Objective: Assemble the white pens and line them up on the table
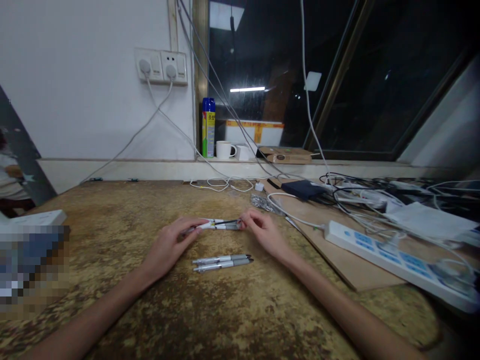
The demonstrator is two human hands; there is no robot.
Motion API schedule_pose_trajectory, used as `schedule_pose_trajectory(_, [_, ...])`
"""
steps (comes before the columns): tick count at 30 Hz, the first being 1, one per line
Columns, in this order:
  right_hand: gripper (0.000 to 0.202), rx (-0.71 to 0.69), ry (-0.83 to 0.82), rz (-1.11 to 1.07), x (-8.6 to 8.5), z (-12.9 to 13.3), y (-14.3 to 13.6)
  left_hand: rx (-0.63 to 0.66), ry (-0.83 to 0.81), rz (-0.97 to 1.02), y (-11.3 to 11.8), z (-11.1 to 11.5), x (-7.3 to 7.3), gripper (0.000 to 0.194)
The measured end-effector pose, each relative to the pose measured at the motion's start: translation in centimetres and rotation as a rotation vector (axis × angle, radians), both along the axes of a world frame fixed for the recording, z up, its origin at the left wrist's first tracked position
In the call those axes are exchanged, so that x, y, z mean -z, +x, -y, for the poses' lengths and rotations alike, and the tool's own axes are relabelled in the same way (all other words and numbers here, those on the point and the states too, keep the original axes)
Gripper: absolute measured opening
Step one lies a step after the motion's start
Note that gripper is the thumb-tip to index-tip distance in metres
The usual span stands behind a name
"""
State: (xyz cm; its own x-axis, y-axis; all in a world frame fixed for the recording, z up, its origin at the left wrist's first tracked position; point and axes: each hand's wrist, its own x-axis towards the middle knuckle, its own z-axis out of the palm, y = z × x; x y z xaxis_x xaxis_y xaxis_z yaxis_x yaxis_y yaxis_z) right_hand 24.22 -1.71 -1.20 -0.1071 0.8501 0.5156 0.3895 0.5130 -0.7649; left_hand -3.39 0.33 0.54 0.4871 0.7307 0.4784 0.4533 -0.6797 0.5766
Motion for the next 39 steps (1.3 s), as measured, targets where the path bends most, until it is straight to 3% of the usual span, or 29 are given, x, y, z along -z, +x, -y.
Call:
schedule_pose_trajectory(6, [0.025,-0.067,0.09,0.099,0.1,1.3,-1.8,0.102,0.015,-0.034,0.3,0.4,0.1,0.026])
schedule_pose_trajectory(12, [0.023,-0.076,0.044,0.068,0.9,1.0,-2.4,0.101,-0.01,-0.014,0.4,0.5,0.2,0.024])
schedule_pose_trajectory(20, [0.022,-0.111,-0.015,0.001,0.8,1.2,-2.5,0.061,0.019,-0.03,0.2,0.3,0.4,0.024])
schedule_pose_trajectory(25, [0.034,-0.055,-0.078,-0.09,1.4,0.8,-2.3,0.019,0.037,-0.012,0.0,0.1,0.7,0.024])
schedule_pose_trajectory(28, [0.028,0.018,-0.084,-0.177,1.6,0.4,-1.9,0.004,0.041,-0.009,-0.1,0.0,0.8,0.024])
schedule_pose_trajectory(33, [0.019,0.027,-0.178,-0.326,0.9,0.6,-1.8,-0.011,0.024,-0.003,-0.1,0.0,0.7,0.024])
schedule_pose_trajectory(39, [0.016,-0.014,-0.18,-0.353,-0.1,1.2,-1.9,-0.025,0.052,0.02,0.1,0.0,0.7,0.025])
